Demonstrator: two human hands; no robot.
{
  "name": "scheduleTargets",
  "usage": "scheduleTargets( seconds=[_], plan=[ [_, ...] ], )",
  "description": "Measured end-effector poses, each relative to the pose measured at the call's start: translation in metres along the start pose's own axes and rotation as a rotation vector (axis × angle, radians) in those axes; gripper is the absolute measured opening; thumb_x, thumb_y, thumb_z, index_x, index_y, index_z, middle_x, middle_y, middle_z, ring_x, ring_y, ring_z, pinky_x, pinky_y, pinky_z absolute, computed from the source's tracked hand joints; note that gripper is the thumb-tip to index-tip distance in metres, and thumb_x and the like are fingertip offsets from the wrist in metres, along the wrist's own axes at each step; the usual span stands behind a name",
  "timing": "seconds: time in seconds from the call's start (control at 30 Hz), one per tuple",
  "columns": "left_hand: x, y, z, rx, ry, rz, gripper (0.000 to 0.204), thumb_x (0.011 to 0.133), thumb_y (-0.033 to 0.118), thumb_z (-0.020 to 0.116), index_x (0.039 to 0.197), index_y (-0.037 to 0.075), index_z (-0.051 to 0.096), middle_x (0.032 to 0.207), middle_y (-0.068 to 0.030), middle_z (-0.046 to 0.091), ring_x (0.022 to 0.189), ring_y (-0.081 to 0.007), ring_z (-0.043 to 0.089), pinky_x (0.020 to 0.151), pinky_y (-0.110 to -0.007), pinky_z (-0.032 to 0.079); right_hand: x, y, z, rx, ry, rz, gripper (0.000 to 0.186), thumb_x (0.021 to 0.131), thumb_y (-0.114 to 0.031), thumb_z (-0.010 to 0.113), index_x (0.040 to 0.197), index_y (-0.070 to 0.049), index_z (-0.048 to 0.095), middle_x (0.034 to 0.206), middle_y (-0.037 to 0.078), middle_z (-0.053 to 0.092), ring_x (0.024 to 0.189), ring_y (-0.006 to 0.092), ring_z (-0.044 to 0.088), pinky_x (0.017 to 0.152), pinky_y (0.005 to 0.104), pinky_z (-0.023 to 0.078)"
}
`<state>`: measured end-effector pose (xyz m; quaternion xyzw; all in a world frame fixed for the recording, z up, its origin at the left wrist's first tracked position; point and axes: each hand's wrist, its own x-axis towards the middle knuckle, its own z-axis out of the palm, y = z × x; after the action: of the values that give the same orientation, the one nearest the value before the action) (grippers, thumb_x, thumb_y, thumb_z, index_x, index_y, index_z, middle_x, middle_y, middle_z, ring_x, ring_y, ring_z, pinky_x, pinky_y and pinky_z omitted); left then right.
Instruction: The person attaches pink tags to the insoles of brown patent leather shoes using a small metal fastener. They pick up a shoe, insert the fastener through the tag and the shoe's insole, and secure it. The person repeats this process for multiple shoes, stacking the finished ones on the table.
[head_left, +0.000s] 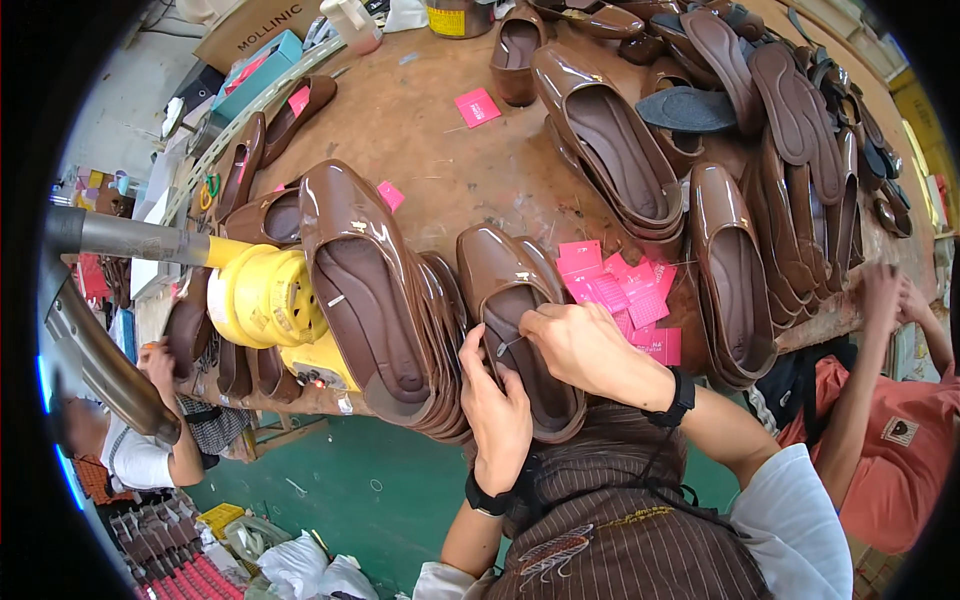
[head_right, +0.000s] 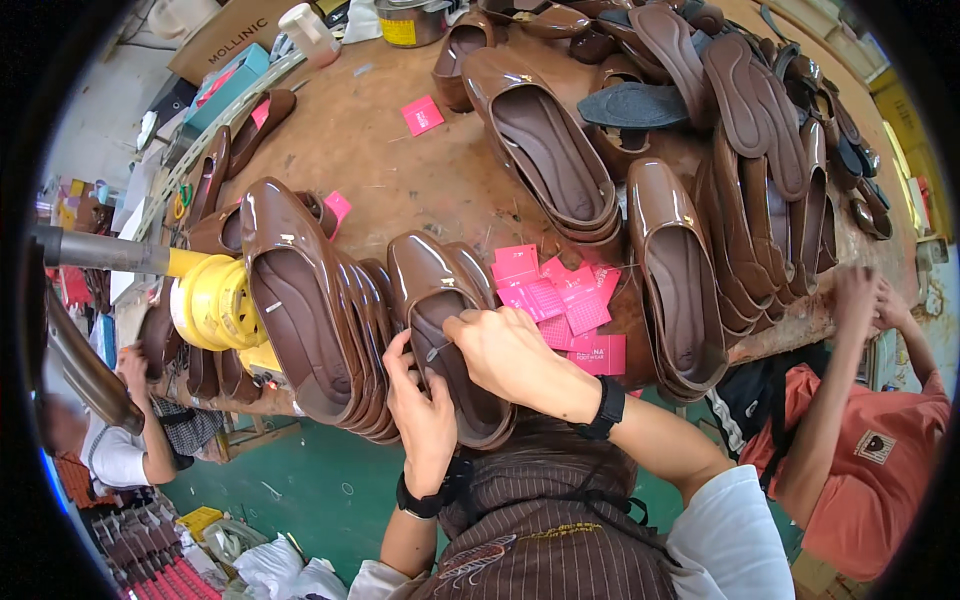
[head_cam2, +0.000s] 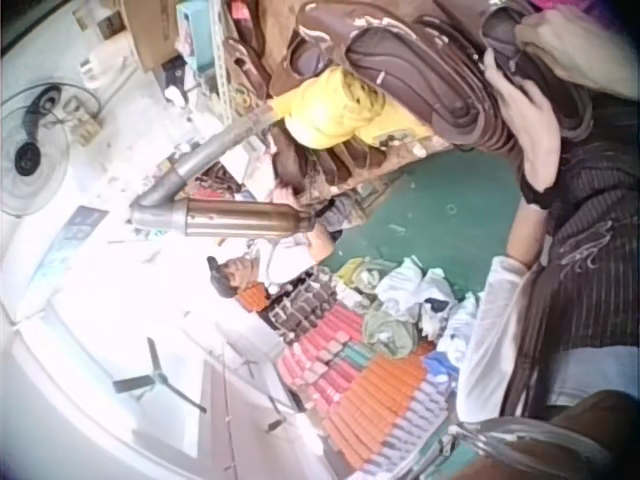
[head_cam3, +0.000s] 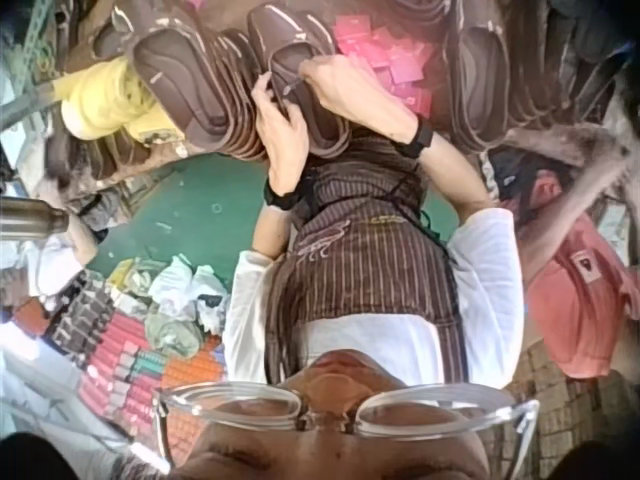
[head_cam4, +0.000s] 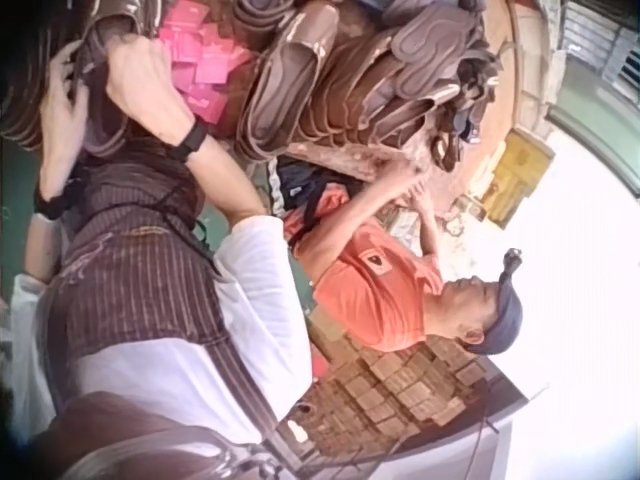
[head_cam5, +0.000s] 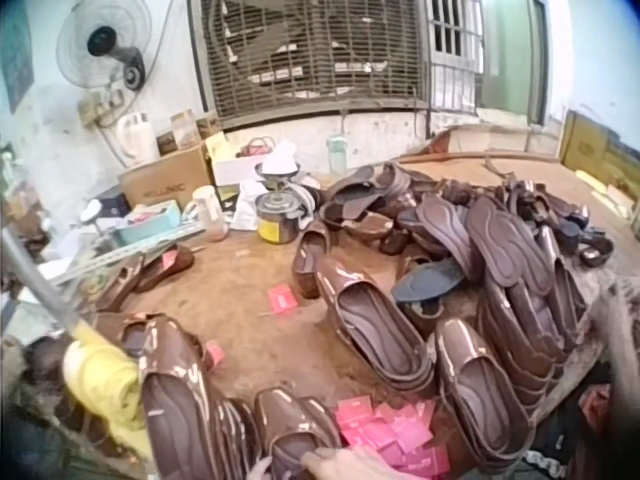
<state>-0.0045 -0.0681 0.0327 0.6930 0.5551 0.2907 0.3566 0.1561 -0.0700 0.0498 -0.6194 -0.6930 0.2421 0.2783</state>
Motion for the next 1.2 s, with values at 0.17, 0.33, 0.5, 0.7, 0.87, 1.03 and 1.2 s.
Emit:
scheduleTargets(
  seconds=[0.17, 0.33, 0.5, 0.7, 0.87, 1.03, 1.2],
  plan=[
    [0.003, 0.003, 0.000, 0.080, 0.007, 0.024, 0.045, 0.088, -0.011, 0.050, 0.131, 0.002, 0.045, 0.105, -0.0230, 0.063, 0.085, -0.0323, 0.064, 0.077, -0.041, 0.050, 0.003, -0.002, 0.001, -0.058, -0.046, -0.004, 0.020, 0.073, 0.001, 0.060, 0.093, 0.003, 0.065, 0.085, 0.022, 0.068, 0.074, 0.0412, 0.068, 0.063, 0.0481, 0.055],
    [0.005, 0.004, 0.001, 0.084, 0.025, 0.054, 0.036, 0.089, -0.009, 0.051, 0.124, 0.000, 0.049, 0.107, -0.0252, 0.062, 0.090, -0.0385, 0.064, 0.079, -0.043, 0.049, 0.005, -0.005, 0.001, -0.083, -0.069, -0.016, 0.025, 0.075, -0.002, 0.061, 0.099, 0.002, 0.067, 0.085, 0.021, 0.069, 0.074, 0.0403, 0.069, 0.063, 0.0474, 0.056],
    [0.007, 0.008, 0.000, 0.090, 0.007, 0.068, 0.034, 0.090, -0.007, 0.052, 0.124, 0.000, 0.048, 0.113, -0.0277, 0.059, 0.099, -0.0483, 0.060, 0.082, -0.051, 0.049, 0.006, -0.004, -0.001, -0.085, -0.084, -0.009, 0.025, 0.077, -0.005, 0.062, 0.101, -0.002, 0.069, 0.086, 0.020, 0.069, 0.075, 0.0398, 0.069, 0.064, 0.0472, 0.056],
    [0.008, 0.012, 0.000, 0.195, 0.034, 0.079, 0.019, 0.093, 0.000, 0.058, 0.112, 0.002, 0.057, 0.099, -0.0237, 0.061, 0.088, -0.0461, 0.061, 0.073, -0.050, 0.050, 0.005, 0.004, 0.005, -0.016, -0.039, 0.020, 0.020, 0.076, -0.004, 0.062, 0.095, -0.005, 0.070, 0.085, 0.018, 0.069, 0.076, 0.0397, 0.068, 0.064, 0.0483, 0.055],
    [0.008, 0.016, -0.001, 0.258, 0.057, 0.066, 0.009, 0.089, 0.000, 0.063, 0.098, 0.000, 0.063, 0.090, -0.0209, 0.059, 0.083, -0.0421, 0.061, 0.072, -0.047, 0.049, 0.005, 0.006, 0.004, -0.006, -0.027, 0.033, 0.017, 0.077, -0.003, 0.061, 0.092, -0.006, 0.069, 0.084, 0.013, 0.069, 0.076, 0.0353, 0.068, 0.062, 0.0461, 0.053],
    [0.008, 0.020, -0.002, 0.231, 0.054, 0.072, 0.008, 0.085, -0.002, 0.067, 0.093, -0.002, 0.066, 0.093, -0.0190, 0.059, 0.085, -0.0396, 0.062, 0.076, -0.045, 0.049, 0.007, 0.003, 0.007, 0.009, 0.006, 0.062, 0.013, 0.074, -0.003, 0.062, 0.086, -0.004, 0.069, 0.081, 0.017, 0.069, 0.072, 0.0400, 0.067, 0.060, 0.0478, 0.052],
    [0.007, 0.022, -0.004, 0.252, 0.028, 0.042, 0.012, 0.083, -0.001, 0.069, 0.095, -0.002, 0.067, 0.102, -0.0194, 0.058, 0.087, -0.0403, 0.062, 0.078, -0.045, 0.050, 0.004, 0.001, 0.013, -0.045, 0.003, 0.086, 0.012, 0.076, -0.004, 0.061, 0.086, -0.006, 0.069, 0.080, 0.014, 0.069, 0.070, 0.0366, 0.068, 0.058, 0.0462, 0.052]
  ],
)
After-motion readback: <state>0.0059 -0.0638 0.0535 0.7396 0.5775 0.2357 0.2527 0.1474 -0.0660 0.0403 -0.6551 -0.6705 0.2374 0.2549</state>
